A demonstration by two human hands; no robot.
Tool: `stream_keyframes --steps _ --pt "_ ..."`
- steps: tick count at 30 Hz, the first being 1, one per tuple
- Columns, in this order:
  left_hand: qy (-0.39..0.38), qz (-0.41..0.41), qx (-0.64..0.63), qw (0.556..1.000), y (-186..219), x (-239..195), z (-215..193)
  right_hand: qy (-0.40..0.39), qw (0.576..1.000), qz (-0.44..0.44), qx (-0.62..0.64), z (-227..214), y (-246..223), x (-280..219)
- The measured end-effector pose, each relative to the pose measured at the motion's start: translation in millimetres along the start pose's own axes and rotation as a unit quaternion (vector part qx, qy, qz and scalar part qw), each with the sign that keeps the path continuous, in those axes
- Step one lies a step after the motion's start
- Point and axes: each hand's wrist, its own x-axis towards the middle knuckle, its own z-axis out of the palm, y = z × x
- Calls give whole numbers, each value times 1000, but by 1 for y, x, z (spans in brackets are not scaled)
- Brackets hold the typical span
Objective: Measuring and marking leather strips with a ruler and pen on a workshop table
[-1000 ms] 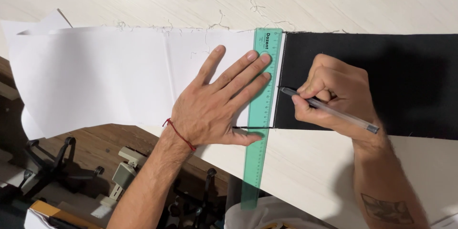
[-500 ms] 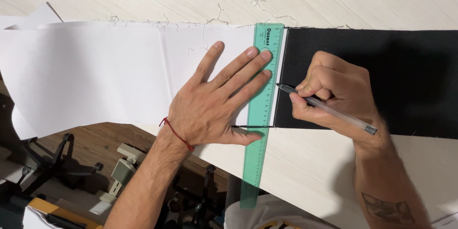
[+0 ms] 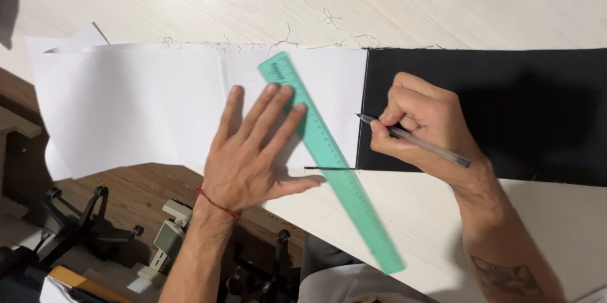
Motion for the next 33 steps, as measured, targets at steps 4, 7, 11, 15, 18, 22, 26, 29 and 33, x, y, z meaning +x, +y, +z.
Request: stream_keyframes --steps 4,7,11,15,18,22,26,29,33 --pt "-1 -33 24 999 16 -15 -1 9 998 -52 -20 6 6 -4" --pt "34 -56 23 998 25 -23 8 22 992 -103 -68 6 13 -8" --pt "99 -46 25 994 25 -36 23 85 969 -141 181 -16 20 -28" --pt "179 -24 49 982 27 -40 26 12 994 39 -97 -35 11 -81" --pt "230 -18 53 972 30 -32 18 -26 926 -150 -344 -5 -12 -123" --pt "250 -24 67 966 33 -30 21 -1 882 -143 -448 26 3 -161" --pt "255 -34 36 966 42 -35 25 58 914 -109 -387 16 4 -173" --pt "231 -30 -16 972 54 -32 50 -9 886 24 -463 -41 37 -168" --pt "148 -33 -23 988 101 -16 41 0 850 -28 -525 -131 71 -156"
